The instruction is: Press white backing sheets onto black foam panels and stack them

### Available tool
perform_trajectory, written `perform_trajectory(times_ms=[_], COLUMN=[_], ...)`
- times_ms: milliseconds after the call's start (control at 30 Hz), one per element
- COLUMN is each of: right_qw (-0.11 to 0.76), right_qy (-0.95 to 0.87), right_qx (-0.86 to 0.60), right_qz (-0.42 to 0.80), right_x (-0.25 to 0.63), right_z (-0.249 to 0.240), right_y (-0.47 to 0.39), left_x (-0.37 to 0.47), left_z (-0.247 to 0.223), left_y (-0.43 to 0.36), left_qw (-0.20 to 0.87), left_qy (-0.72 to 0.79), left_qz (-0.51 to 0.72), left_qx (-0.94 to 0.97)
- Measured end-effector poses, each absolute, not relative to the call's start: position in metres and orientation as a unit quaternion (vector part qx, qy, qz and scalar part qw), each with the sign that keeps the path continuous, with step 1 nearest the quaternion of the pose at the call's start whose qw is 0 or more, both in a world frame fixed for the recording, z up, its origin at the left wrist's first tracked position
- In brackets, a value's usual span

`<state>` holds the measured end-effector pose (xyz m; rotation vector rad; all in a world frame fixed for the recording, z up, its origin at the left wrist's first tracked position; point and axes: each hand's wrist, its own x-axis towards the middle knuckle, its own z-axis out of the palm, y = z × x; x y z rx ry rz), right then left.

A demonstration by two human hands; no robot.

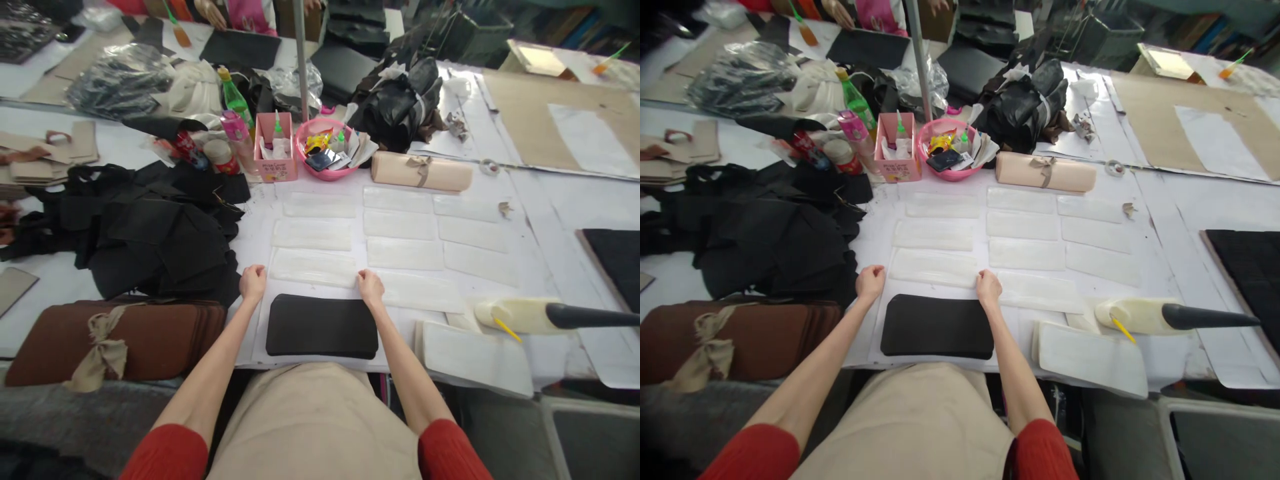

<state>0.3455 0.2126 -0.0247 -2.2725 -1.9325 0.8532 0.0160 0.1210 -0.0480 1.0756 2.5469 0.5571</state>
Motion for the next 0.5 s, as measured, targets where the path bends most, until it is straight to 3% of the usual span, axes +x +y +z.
perform_trajectory(times_ms=[267,500], right_qw=[0.009,0.069], right_qy=[-0.577,-0.530], right_qx=[-0.761,-0.769], right_qz=[0.296,0.351], right_x=[0.340,0.338], right_z=[-0.030,-0.039], right_y=[0.219,0.222], left_x=[0.017,0.018], left_z=[-0.047,-0.050], left_y=[0.127,0.128], left_qw=[0.162,0.168], left_qy=[0.887,0.885], left_qz=[0.167,0.165], left_qx=[0.400,0.403])
